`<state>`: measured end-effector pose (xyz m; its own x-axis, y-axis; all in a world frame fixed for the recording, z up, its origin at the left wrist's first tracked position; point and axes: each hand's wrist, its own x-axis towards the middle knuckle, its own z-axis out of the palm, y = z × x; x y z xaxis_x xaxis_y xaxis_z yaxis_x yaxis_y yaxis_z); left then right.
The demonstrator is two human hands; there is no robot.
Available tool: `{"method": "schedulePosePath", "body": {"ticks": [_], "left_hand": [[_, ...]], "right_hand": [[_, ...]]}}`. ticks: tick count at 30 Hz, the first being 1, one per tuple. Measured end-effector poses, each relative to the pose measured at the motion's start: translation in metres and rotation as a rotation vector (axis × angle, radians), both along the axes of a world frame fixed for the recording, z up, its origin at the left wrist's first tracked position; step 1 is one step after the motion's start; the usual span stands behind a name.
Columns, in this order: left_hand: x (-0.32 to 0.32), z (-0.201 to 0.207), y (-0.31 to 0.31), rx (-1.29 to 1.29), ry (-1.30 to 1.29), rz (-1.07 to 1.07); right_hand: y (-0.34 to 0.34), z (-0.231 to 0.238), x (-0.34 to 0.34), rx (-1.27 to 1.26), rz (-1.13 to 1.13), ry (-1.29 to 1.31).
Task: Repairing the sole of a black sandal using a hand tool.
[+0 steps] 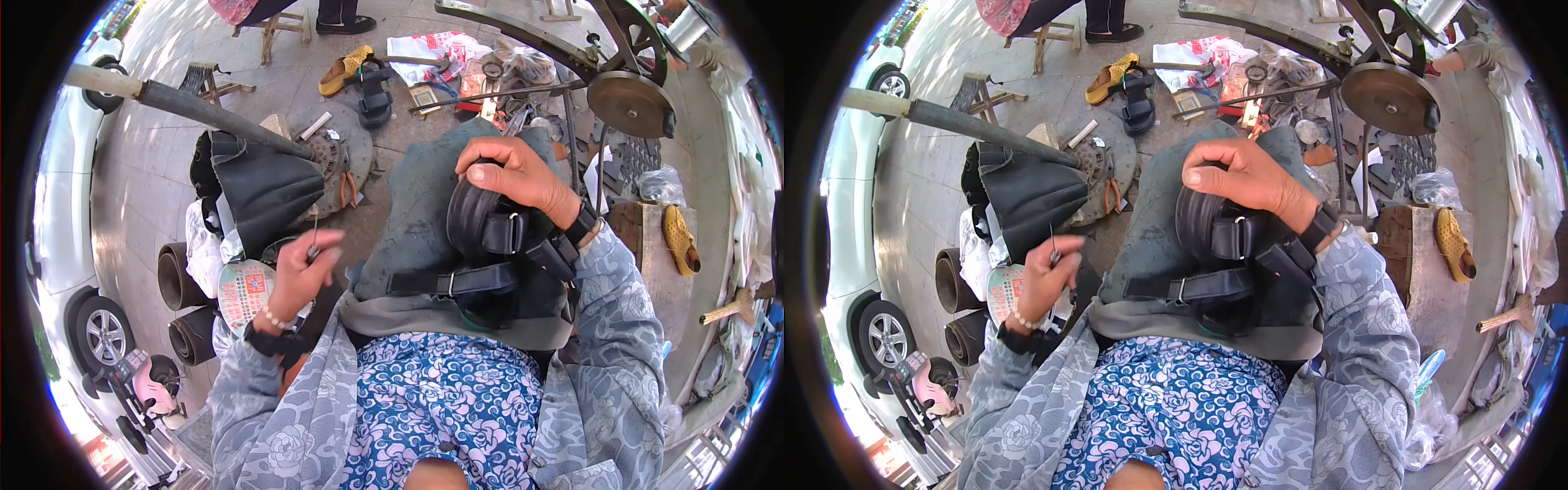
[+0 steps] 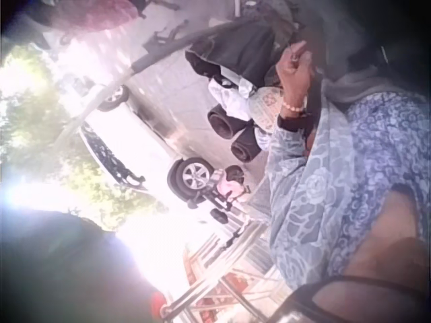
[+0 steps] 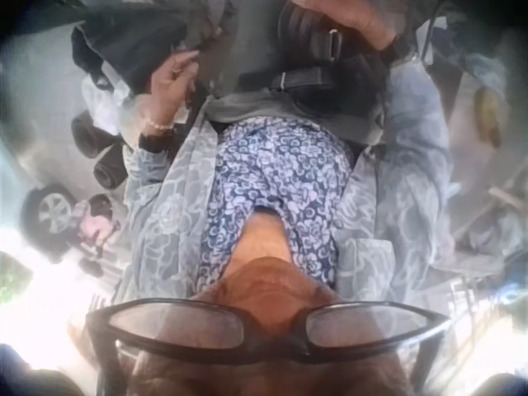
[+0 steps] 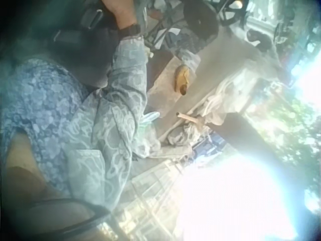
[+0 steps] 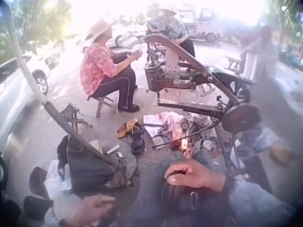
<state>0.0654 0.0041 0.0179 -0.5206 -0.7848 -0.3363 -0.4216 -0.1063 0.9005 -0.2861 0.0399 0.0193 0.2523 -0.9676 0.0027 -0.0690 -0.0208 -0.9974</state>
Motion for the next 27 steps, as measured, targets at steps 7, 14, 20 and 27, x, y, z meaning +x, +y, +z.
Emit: {"method": "schedulePosePath", "body": {"ticks": [7, 14, 20, 27], "left_hand": [[-0.113, 0.029, -0.009, 0.218, 0.414, -0.259], [-0.123, 0.033, -0.005, 0.363, 0.353, -0.345], [-0.143, 0.028, 0.009, 0.456, 0.608, -0.203], [-0.199, 0.048, 0.008, 0.161, 0.522, -0.371]], "right_hand": [[0.011, 0.019, -0.002, -0.081, -0.173, 0.183], [0.068, 0.044, -0.096, -0.031, -0.710, -0.206], [0.101, 0.029, -0.070, 0.093, -0.826, -0.693], [0.097, 0.011, -0.098, -0.106, -0.719, -0.236]]}}
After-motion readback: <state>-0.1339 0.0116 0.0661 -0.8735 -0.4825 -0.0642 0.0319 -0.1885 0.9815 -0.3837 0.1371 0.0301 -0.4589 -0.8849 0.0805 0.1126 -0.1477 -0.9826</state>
